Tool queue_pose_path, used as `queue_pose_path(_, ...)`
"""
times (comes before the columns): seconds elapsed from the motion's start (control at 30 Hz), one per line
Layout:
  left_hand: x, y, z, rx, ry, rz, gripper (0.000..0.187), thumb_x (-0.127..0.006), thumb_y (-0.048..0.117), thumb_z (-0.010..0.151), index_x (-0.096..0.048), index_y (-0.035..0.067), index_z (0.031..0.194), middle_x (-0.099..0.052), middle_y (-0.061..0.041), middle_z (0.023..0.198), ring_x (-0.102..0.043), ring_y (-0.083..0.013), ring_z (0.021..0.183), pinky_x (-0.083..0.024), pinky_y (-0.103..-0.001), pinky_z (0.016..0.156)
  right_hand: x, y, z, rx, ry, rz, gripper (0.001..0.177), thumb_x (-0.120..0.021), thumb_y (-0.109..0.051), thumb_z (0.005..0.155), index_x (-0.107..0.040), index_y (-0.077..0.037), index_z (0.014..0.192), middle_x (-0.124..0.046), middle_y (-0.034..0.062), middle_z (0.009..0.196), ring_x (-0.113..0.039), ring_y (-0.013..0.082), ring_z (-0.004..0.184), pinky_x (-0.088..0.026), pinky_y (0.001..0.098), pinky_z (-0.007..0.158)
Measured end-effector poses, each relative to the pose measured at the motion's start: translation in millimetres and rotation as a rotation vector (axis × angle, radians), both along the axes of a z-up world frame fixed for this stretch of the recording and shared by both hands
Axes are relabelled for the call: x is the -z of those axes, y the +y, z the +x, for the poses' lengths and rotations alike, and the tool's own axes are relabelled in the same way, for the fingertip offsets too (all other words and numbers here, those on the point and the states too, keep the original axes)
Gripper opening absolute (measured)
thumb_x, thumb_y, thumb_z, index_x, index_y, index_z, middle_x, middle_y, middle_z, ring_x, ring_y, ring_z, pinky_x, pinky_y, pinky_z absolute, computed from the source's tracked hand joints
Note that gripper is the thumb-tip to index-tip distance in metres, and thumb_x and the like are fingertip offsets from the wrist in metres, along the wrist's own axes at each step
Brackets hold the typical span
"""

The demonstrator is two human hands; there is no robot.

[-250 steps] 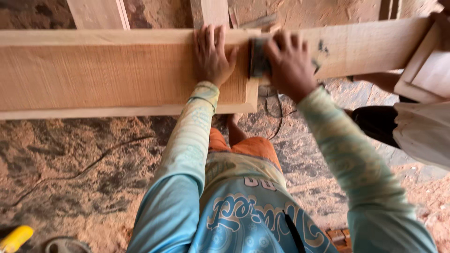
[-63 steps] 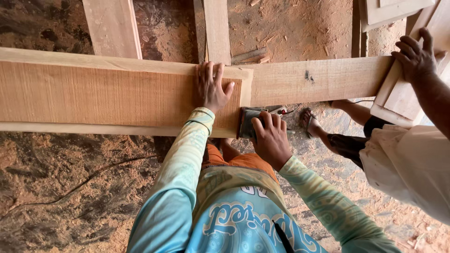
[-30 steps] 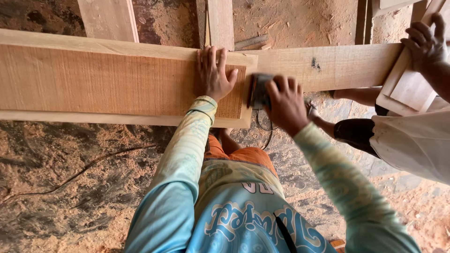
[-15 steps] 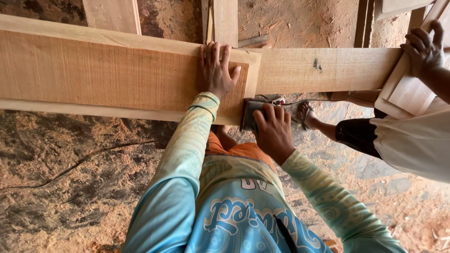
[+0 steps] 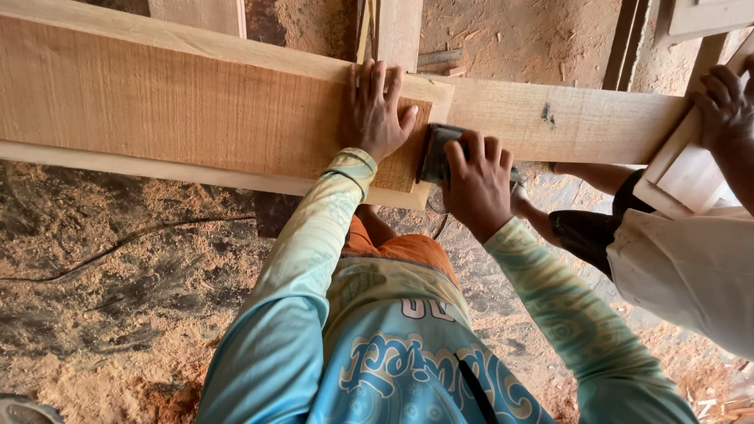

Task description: The person uses an electric sander to smooth the surface of a wooden frame. They move the sander back and forth along the length of the wood, occasionally repositioning the frame to access different sections.

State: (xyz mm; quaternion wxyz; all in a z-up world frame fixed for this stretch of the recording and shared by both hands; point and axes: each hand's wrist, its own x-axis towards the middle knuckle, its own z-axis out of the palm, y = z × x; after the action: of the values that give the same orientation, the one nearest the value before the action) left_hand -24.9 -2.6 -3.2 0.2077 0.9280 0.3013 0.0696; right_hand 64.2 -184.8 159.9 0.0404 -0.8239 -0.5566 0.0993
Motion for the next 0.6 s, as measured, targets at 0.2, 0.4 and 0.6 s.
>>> queue_pose_path(0.2,-14.5,4.4,-1.1,0.010,0.040,-0.004,0.074,-0.054,0.055,0.100,-0.038,0.009,0.155,-0.037,-0.025,0.158,-0.027,-0.0423,0.151,-0.007,-0.058,0.126,-0.8,24.1,27.4,-0.018,-0.018,0.028,0.052,-0.085,-0.022,0.076,-0.058,-0.010,0.119,-0.050,0.0125,0.120,-0.049,0.0328,0.109,-0.043,0.0513,0.087)
queue_pose_path(0.4,-28.9,9.0,-2.1,0.026,0.117,-0.027,0.072,-0.052,0.054,0.100,-0.040,0.009,0.155,-0.038,-0.024,0.156,-0.028,-0.0413,0.150,-0.008,-0.057,0.127,5.4,40.7,56.8,0.002,-0.001,0.038,0.061,-0.089,-0.025,0.072,-0.057,-0.010,0.122,-0.051,0.0130,0.122,-0.050,0.0355,0.112,-0.045,0.0527,0.086)
queue_pose_path(0.6,-9.9,5.0,1.8,-0.022,0.007,0.030,0.075,-0.059,0.053,0.095,-0.042,0.010,0.153,-0.036,-0.025,0.157,-0.025,-0.0436,0.150,-0.007,-0.058,0.126,4.9,-10.1,1.5,-0.039,0.024,-0.032,0.058,-0.085,-0.033,0.079,-0.057,-0.007,0.122,-0.053,0.0183,0.119,-0.051,0.0377,0.109,-0.047,0.0550,0.083)
